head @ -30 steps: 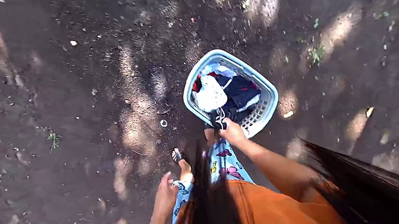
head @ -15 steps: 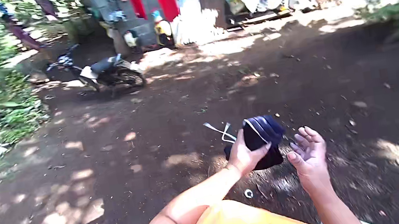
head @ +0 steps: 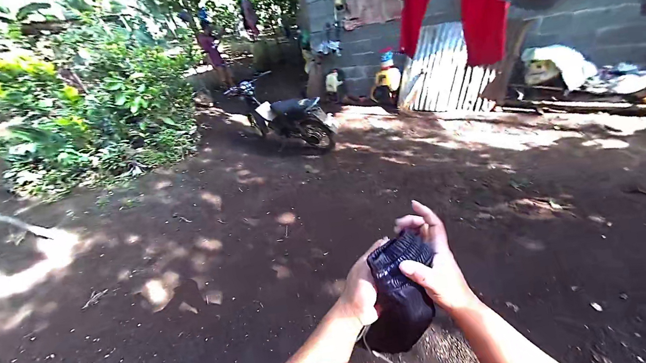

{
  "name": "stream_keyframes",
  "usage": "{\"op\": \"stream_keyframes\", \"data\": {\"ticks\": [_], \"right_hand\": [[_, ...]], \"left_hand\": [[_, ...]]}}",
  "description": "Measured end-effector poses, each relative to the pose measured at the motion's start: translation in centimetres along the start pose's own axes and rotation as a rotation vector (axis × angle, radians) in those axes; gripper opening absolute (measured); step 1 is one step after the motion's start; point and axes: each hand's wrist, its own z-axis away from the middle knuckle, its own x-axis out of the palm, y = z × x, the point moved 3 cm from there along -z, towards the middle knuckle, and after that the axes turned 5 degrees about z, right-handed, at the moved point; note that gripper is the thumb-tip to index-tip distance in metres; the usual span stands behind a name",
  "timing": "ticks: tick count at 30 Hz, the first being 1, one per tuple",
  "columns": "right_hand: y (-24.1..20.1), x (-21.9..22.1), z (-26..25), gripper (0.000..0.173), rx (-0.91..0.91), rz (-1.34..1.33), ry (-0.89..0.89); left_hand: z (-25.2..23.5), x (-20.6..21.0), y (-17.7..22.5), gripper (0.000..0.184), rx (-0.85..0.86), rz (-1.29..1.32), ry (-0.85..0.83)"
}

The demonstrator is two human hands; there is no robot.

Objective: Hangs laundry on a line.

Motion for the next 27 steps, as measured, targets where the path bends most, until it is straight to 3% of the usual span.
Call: {"op": "stream_keyframes", "data": {"ticks": [1,3,5,7,9,11,12,14,16,17,19,21,23,25,27], "right_hand": [[0.9,0.9,-0.9,0.124,0.055,-0.080,-0.098],[2.9,2.4,-2.0,0.128,0.233,-0.335,-0.250],[5.1,3.5,-2.9,0.123,0.422,-0.520,-0.332],[8.0,4.0,-4.0,0.105,0.522,-0.550,-0.365],[10.3,3.7,-6.1,0.073,0.582,-0.439,-0.317],[11.1,3.0,-9.2,0.055,0.570,-0.309,-0.264],[11.3,2.6,-10.9,0.058,0.522,-0.278,-0.273],[11.0,1.9,-14.2,0.072,0.417,-0.221,-0.338],[10.3,1.1,-15.7,0.072,0.254,-0.137,-0.471],[10.0,0.7,-15.7,0.066,0.143,-0.091,-0.556],[9.8,-0.2,-15.1,0.054,-0.075,-0.094,-0.698],[10.4,-1.6,-15.0,0.050,-0.198,-0.205,-0.777],[11.5,-3.8,-16.6,0.047,-0.148,-0.303,-0.720],[14.1,-6.5,-20.0,0.047,0.124,-0.399,-0.434],[18.9,-9.0,-23.5,0.042,0.446,-0.588,-0.109]], "left_hand": [[-0.3,-0.5,0.9,0.037,0.067,-0.081,-0.039],[-1.6,-1.5,3.2,0.035,0.254,-0.622,0.084],[-3.3,-2.9,4.7,0.035,0.336,-1.192,0.296],[-4.8,-5.3,4.8,0.037,0.322,-1.331,0.471],[-5.4,-8.6,4.0,0.042,0.382,-1.226,0.678],[-5.0,-12.5,2.0,0.045,0.244,-0.968,0.849],[-4.8,-14.1,0.4,0.050,0.091,-0.808,0.908],[-5.4,-15.4,-3.5,0.077,-0.268,-0.485,0.887],[-7.6,-15.2,-7.2,0.093,-0.375,-0.159,0.695],[-9.2,-14.5,-8.0,0.093,-0.303,0.005,0.544],[-13.0,-12.4,-7.0,0.074,-0.004,0.213,0.314],[-16.9,-8.9,-3.9,0.060,0.240,0.192,0.210],[-20.8,-9.2,-3.9,0.044,0.327,0.281,0.219],[-23.6,-10.1,-4.5,0.037,0.193,0.461,0.478],[-24.6,-9.7,-4.5,0.047,0.048,0.463,0.578]]}}
